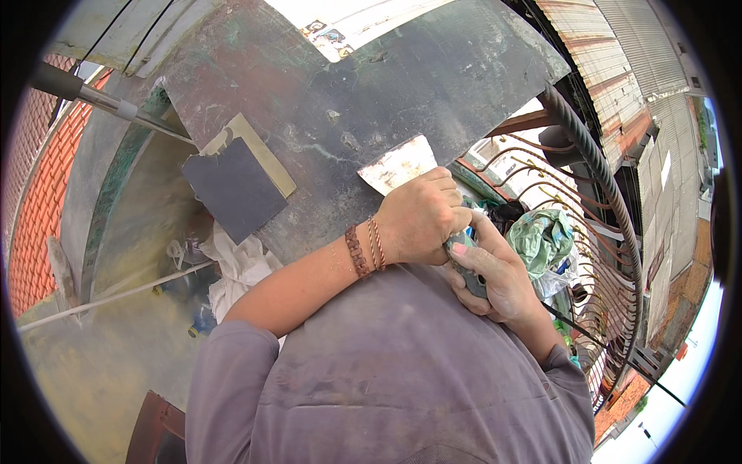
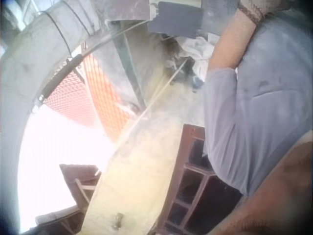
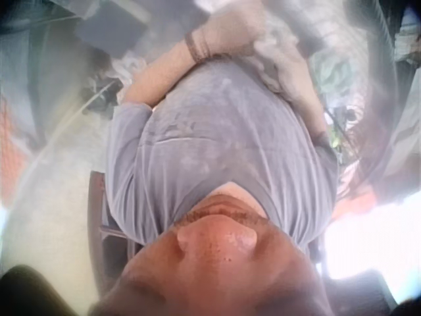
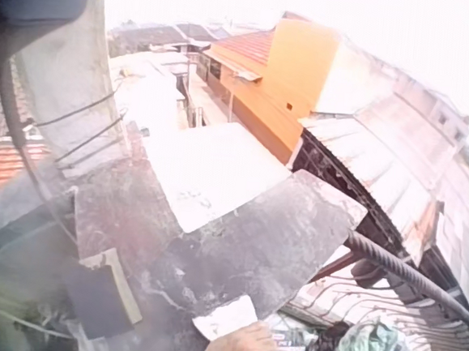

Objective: The person uses a metal scraper to remove material from a dark rectangular object placed on a metal work surface. The person repeatedly scrapes different areas of the object, occasionally repositioning it with the left hand while continuing to scrape with the right hand.

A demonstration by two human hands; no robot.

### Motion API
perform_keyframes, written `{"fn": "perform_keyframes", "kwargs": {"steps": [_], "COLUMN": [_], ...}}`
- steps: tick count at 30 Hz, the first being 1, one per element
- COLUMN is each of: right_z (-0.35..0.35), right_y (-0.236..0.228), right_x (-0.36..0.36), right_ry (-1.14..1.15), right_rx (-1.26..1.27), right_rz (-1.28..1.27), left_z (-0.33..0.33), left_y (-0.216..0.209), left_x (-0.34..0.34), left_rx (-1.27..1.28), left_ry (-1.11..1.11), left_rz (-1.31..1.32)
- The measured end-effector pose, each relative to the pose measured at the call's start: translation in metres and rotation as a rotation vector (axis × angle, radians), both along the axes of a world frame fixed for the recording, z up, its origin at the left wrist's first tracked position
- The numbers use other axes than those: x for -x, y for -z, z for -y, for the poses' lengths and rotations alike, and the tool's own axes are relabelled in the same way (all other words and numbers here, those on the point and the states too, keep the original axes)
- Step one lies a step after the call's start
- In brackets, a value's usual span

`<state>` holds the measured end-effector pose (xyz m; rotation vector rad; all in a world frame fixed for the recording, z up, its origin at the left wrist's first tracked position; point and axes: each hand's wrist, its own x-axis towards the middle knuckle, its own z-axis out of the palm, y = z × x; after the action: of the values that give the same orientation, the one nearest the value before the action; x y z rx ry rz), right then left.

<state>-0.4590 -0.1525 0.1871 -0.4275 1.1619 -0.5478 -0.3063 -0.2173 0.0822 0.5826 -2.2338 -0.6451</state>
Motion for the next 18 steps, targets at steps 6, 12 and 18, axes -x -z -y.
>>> {"fn": "perform_keyframes", "kwargs": {"steps": [6,12,18], "right_z": [0.035,0.016,0.023], "right_y": [0.014,-0.004,-0.011], "right_x": [-0.021,-0.015,-0.019], "right_ry": [0.012,-0.064,-0.109], "right_rx": [0.055,0.022,0.016], "right_rz": [-0.011,-0.043,-0.051], "left_z": [0.041,0.016,0.015], "left_y": [-0.003,-0.002,-0.006], "left_x": [-0.027,-0.016,-0.022], "left_rx": [-0.028,-0.005,-0.069], "left_ry": [-0.029,0.003,-0.008], "left_rz": [0.029,-0.067,-0.074]}}
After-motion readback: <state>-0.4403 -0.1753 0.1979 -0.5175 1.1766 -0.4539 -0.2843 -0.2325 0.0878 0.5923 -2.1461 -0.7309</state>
